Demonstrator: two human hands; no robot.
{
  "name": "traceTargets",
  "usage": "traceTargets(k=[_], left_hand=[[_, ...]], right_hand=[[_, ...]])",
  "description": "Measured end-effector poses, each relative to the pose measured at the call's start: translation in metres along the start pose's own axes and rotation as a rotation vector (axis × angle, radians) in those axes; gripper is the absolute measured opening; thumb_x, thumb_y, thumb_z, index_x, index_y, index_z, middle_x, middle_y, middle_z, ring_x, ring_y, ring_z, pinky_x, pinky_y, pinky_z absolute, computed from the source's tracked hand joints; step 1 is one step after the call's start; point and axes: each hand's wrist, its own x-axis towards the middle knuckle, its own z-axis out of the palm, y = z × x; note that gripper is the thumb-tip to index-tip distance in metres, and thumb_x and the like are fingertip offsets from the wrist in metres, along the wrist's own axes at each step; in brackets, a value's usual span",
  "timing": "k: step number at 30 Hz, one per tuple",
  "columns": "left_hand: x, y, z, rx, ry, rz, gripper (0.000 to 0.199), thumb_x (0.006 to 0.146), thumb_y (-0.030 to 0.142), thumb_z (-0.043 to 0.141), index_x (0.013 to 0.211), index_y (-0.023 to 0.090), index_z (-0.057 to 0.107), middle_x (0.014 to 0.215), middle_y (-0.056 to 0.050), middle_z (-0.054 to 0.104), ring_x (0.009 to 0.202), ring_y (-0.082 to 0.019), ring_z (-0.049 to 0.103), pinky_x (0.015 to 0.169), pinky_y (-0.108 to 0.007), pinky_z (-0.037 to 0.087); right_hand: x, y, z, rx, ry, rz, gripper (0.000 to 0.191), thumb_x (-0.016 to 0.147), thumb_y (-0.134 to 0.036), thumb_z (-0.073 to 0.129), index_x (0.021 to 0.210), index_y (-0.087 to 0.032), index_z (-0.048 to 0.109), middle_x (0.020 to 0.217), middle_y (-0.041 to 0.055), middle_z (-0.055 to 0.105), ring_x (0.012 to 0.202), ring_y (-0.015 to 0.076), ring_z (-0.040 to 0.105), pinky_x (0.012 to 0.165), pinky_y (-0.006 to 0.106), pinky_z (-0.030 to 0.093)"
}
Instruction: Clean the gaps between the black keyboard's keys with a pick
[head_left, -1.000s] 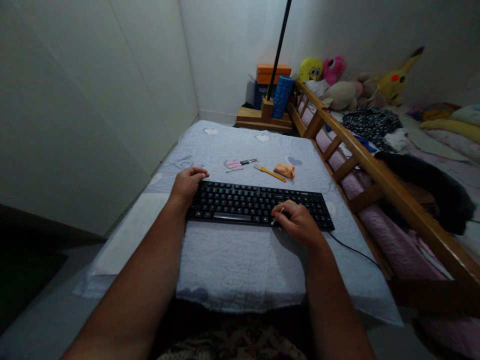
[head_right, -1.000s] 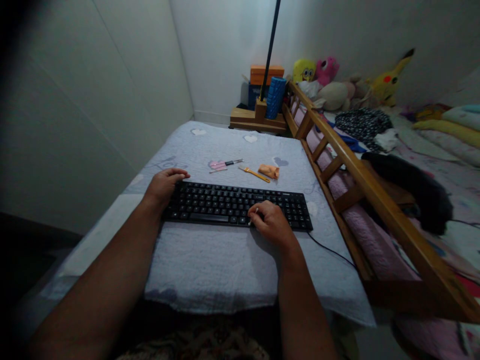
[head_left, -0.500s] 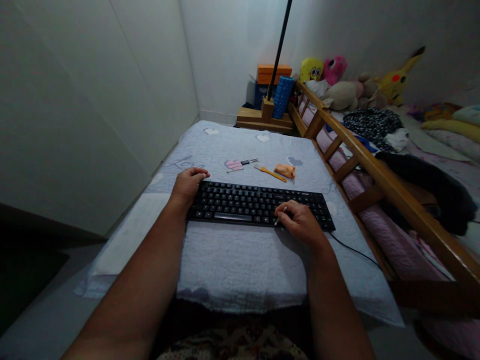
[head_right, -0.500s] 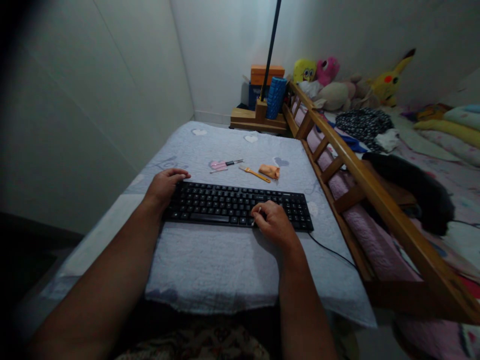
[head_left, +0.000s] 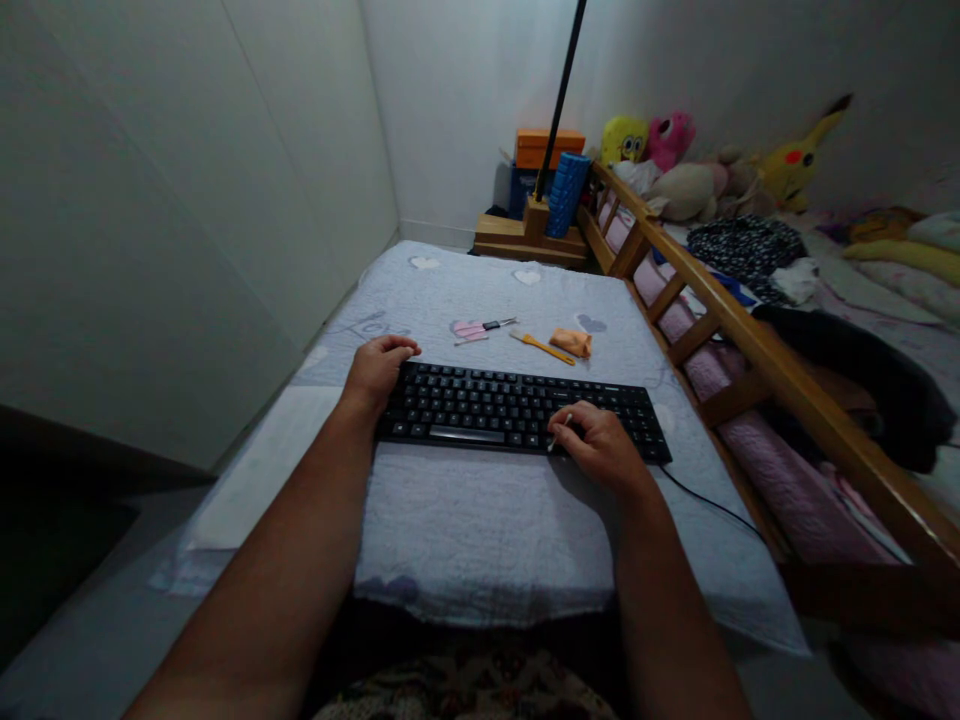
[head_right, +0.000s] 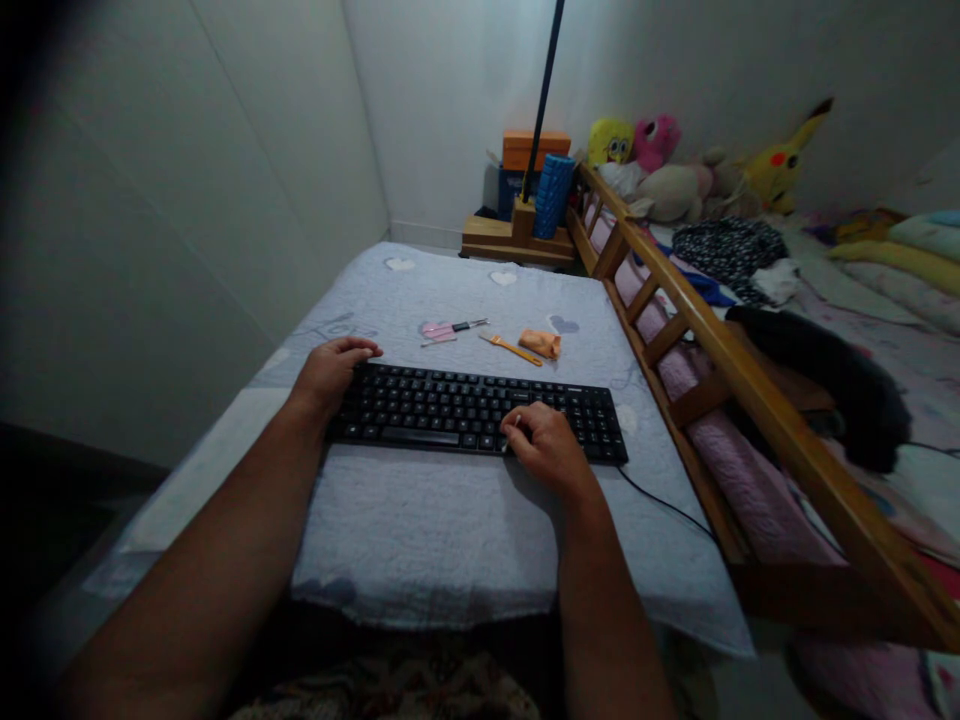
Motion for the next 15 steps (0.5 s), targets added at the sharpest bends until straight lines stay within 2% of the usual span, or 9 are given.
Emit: traceTargets(k=[15], left_hand=[[-0.0016,0.002,0.0007,0.004,0.0,-0.006,0.01,0.063,0.025,0.064,0.071,0.019,0.069,0.083,-0.005,0.072,0.086,-0.023,0.063,0.088,-0.037,0.046]], right_hand=[[0.0018,-0.0039,0.0052,0.011,-0.009,-0.032,0.014,0.089,-0.018,0.057,0.083,-0.021,0.07,0.082,0.0049,0.068,0.08,0.0202,0.062,0.074,0.033,0.045]])
